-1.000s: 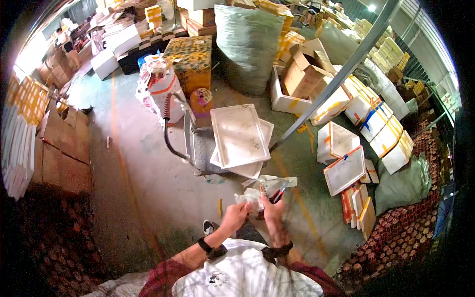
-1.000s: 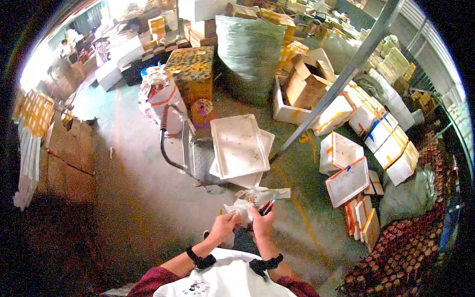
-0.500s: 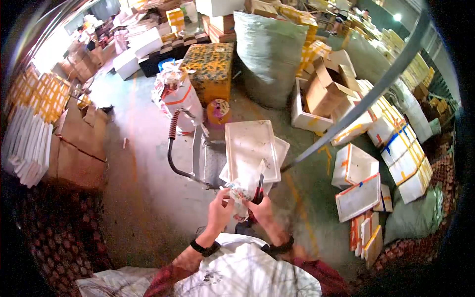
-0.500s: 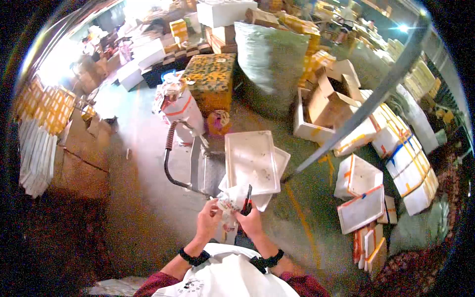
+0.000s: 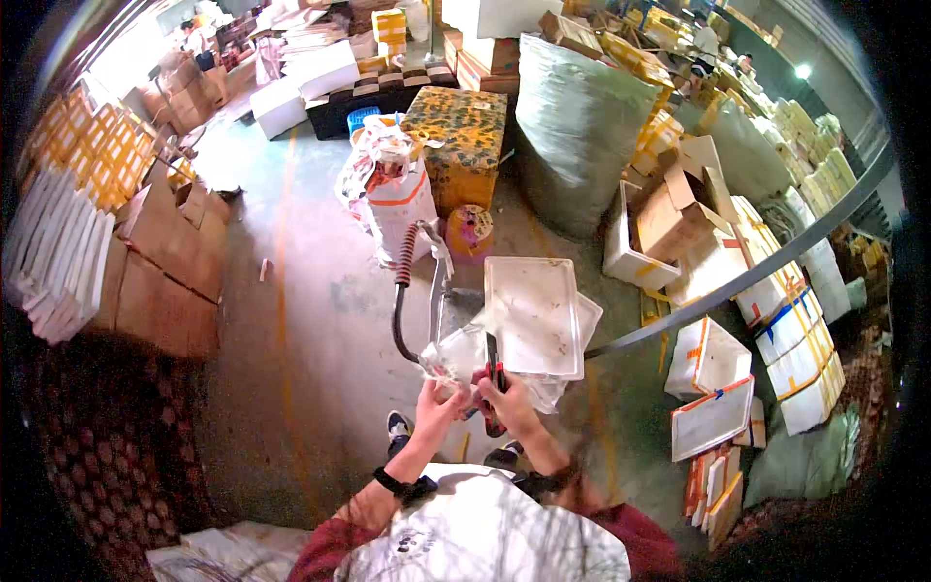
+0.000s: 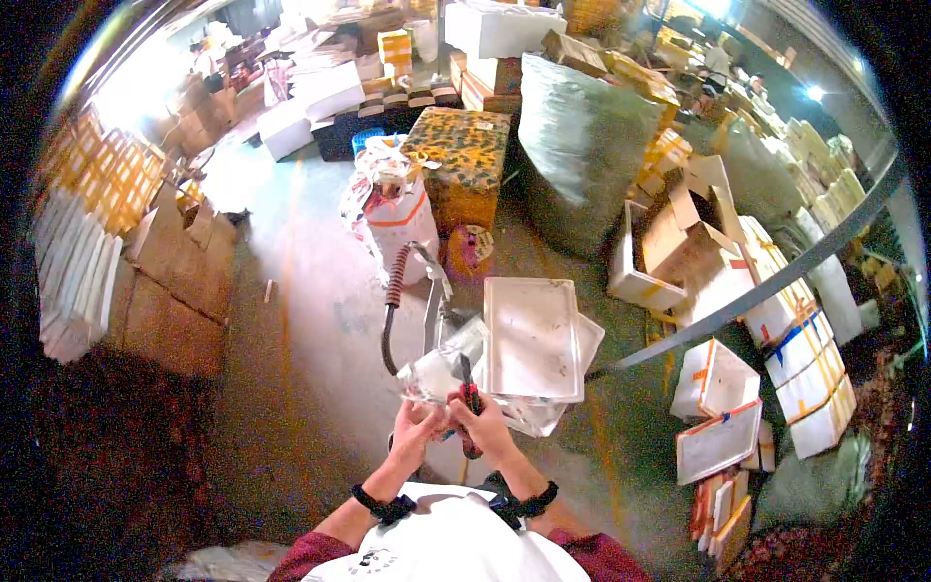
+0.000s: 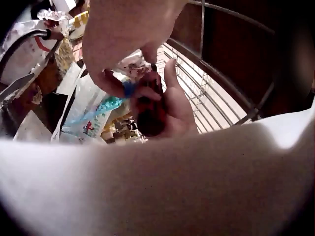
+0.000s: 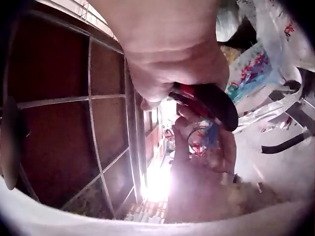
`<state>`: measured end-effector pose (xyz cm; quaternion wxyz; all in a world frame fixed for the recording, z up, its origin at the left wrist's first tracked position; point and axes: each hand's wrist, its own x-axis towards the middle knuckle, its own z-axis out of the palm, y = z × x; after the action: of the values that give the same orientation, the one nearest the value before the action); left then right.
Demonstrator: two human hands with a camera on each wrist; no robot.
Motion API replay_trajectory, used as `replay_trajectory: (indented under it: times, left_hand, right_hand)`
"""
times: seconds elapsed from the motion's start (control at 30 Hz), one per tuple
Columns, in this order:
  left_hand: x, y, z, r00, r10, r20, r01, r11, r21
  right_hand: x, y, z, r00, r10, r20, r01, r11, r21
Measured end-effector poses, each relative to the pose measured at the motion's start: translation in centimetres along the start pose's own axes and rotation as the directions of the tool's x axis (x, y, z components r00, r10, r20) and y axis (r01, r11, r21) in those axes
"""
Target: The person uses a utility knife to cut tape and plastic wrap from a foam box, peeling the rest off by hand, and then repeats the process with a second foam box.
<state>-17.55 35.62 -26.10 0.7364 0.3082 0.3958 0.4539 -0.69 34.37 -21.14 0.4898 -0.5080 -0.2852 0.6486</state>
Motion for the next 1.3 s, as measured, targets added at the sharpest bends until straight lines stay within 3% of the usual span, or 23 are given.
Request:
replay_trajectory:
  times: [0.07,0.17,0.23,0.3,0.33,0.37,0.43,0.5,0.6,0.7,0.77,0.8,0.83,0.9,0.97,1.0,1.07,1.1,1.13,1.17,1.23,1.27,1.3]
  left_hand:
    - [1.9,2.1,-3.7,0.999,0.011,-0.031,-0.014,0.994,-0.104]
    - [4.7,8.7,-8.9,0.999,0.039,-0.038,-0.043,0.993,-0.112]
    - [5.3,12.4,-10.0,0.998,-0.049,0.042,0.057,0.972,-0.229]
    - [6.4,15.6,-10.9,0.991,-0.105,0.084,0.124,0.954,-0.274]
    - [8.5,13.4,-14.4,0.984,-0.081,0.161,0.125,0.951,-0.284]
    - [9.2,15.0,-14.7,0.987,-0.093,0.127,0.128,0.946,-0.297]
    - [9.5,17.8,-14.6,0.991,-0.123,0.049,0.133,0.932,-0.337]
    - [12.5,16.3,-19.5,0.985,-0.164,0.045,0.169,0.920,-0.352]
    - [16.6,18.1,-22.2,0.989,-0.149,-0.002,0.142,0.949,-0.280]
    - [21.4,23.3,-20.5,0.995,-0.066,-0.075,0.052,0.982,-0.184]
    - [26.5,27.4,-18.7,0.977,-0.027,-0.211,0.005,0.994,-0.105]
    - [29.0,29.6,-17.9,0.965,0.011,-0.264,-0.030,0.997,-0.070]
    - [30.9,32.5,-17.1,0.981,0.056,-0.186,-0.072,0.994,-0.078]
    - [40.4,35.8,-21.4,0.995,0.095,0.037,-0.081,0.956,-0.281]
    - [48.1,41.8,-21.4,0.889,0.194,0.414,-0.051,0.942,-0.332]
    - [49.7,45.3,-18.5,0.931,0.223,0.289,-0.146,0.953,-0.265]
    - [52.8,50.1,-13.4,0.912,0.347,0.218,-0.341,0.938,-0.064]
    - [54.3,51.8,-12.2,0.902,0.323,0.286,-0.321,0.945,-0.057]
    - [55.9,52.9,-11.0,0.907,0.319,0.276,-0.328,0.944,-0.014]
    - [58.0,53.6,-10.4,0.911,0.312,0.271,-0.332,0.943,0.031]
    - [64.0,53.2,-13.5,0.902,0.247,0.353,-0.310,0.941,0.136]
    - [67.0,53.0,-15.2,0.892,0.221,0.394,-0.311,0.933,0.180]
    - [69.1,52.6,-16.7,0.887,0.142,0.440,-0.205,0.974,0.097]
  right_hand:
    - [1.5,0.9,2.7,0.997,0.076,0.009,-0.076,0.997,-0.016]
    - [2.4,-0.4,9.6,0.996,-0.075,0.044,0.079,0.990,-0.115]
    - [2.9,0.9,11.0,0.995,-0.039,-0.087,0.032,0.996,-0.079]
    - [2.0,-1.6,12.6,0.986,0.022,-0.165,-0.017,0.999,0.035]
    - [2.4,-1.1,12.2,0.970,-0.024,-0.242,0.024,1.000,-0.005]
    - [2.6,-0.7,11.4,0.945,-0.070,-0.319,0.059,0.997,-0.044]
    - [2.2,-1.5,9.2,0.903,-0.003,-0.431,0.067,0.989,0.133]
    - [2.0,-0.7,6.9,0.773,-0.127,-0.621,0.133,0.990,-0.037]
    - [2.7,2.4,1.7,0.708,-0.038,-0.705,0.096,0.994,0.043]
    - [5.1,8.7,-2.3,0.614,0.009,-0.790,0.101,0.991,0.090]
    - [6.6,9.7,-2.8,0.557,0.099,-0.825,0.068,0.984,0.165]
    - [7.0,9.5,-2.4,0.549,0.207,-0.810,-0.047,0.975,0.218]
    - [8.4,12.6,-3.1,0.586,0.106,-0.803,0.081,0.979,0.188]
    - [9.8,13.5,-2.0,0.589,0.054,-0.806,0.037,0.995,0.094]
    - [10.9,12.4,-0.6,0.585,0.206,-0.785,-0.039,0.973,0.227]
    - [11.5,12.1,0.2,0.576,0.284,-0.767,-0.080,0.953,0.293]
    - [12.9,12.4,1.0,0.557,0.242,-0.795,-0.033,0.962,0.270]
    - [13.7,12.6,1.6,0.543,0.222,-0.810,-0.008,0.966,0.259]
    - [14.3,10.7,3.0,0.505,0.291,-0.812,-0.091,0.954,0.285]
    - [14.6,13.2,2.7,0.500,0.259,-0.826,-0.019,0.957,0.288]
    - [15.8,13.6,5.2,0.320,0.257,-0.912,0.045,0.957,0.285]
    - [15.9,14.2,6.1,0.254,0.309,-0.917,-0.044,0.950,0.308]
    - [16.4,15.0,7.8,0.096,0.297,-0.950,0.025,0.954,0.300]
